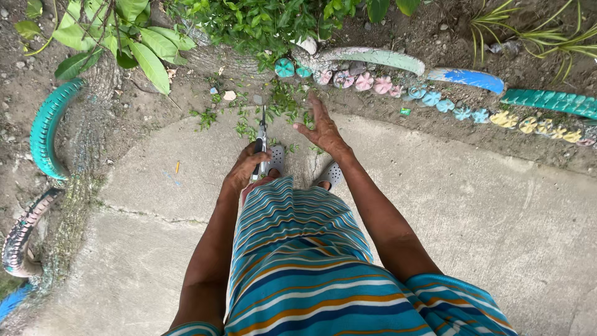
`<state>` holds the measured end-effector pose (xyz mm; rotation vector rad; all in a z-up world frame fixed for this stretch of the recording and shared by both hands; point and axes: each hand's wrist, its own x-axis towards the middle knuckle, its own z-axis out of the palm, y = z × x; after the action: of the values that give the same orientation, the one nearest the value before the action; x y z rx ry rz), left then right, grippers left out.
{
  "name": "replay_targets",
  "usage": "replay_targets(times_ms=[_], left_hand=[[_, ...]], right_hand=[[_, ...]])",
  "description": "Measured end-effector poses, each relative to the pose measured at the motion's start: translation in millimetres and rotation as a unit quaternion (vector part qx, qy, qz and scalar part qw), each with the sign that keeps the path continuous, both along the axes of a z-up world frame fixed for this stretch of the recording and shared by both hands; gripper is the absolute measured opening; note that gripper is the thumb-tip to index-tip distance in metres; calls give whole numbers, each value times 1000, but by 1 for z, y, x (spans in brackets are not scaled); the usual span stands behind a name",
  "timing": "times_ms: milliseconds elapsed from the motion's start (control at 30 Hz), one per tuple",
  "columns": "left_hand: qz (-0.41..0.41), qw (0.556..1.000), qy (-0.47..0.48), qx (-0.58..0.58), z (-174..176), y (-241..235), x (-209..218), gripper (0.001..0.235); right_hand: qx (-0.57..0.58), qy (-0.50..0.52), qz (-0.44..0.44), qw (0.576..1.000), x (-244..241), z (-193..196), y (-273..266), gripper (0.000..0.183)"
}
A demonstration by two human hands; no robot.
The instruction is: The person trims leaves and branches from various backyard bushes and plants using shears, reaching into the foliage and cutting away specific parts by hand.
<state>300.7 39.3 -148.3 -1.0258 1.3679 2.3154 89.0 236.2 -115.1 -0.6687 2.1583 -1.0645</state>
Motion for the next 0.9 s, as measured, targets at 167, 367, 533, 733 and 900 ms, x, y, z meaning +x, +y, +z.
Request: replay_targets(times_ms=[167,367,533,733,900], left_hand=[[40,999,-10,28,7,48,7,49],[90,994,-60,-28,-9,130,-20,39],[190,977,-38,95,8,157,-42,37],[156,981,69,91,58,148,-68,39],[11,989,146,-31,89,144,-111,52]], right_hand=[[-9,11,80,997,-14,-15,37,38],[99,-47,87,990,-15,-4,95,48],[20,34,88,995,-56,3,136,42],[-1,17,35,999,-110,-15,155,21],[-54,-70,1,996,-144,-17,149,25]])
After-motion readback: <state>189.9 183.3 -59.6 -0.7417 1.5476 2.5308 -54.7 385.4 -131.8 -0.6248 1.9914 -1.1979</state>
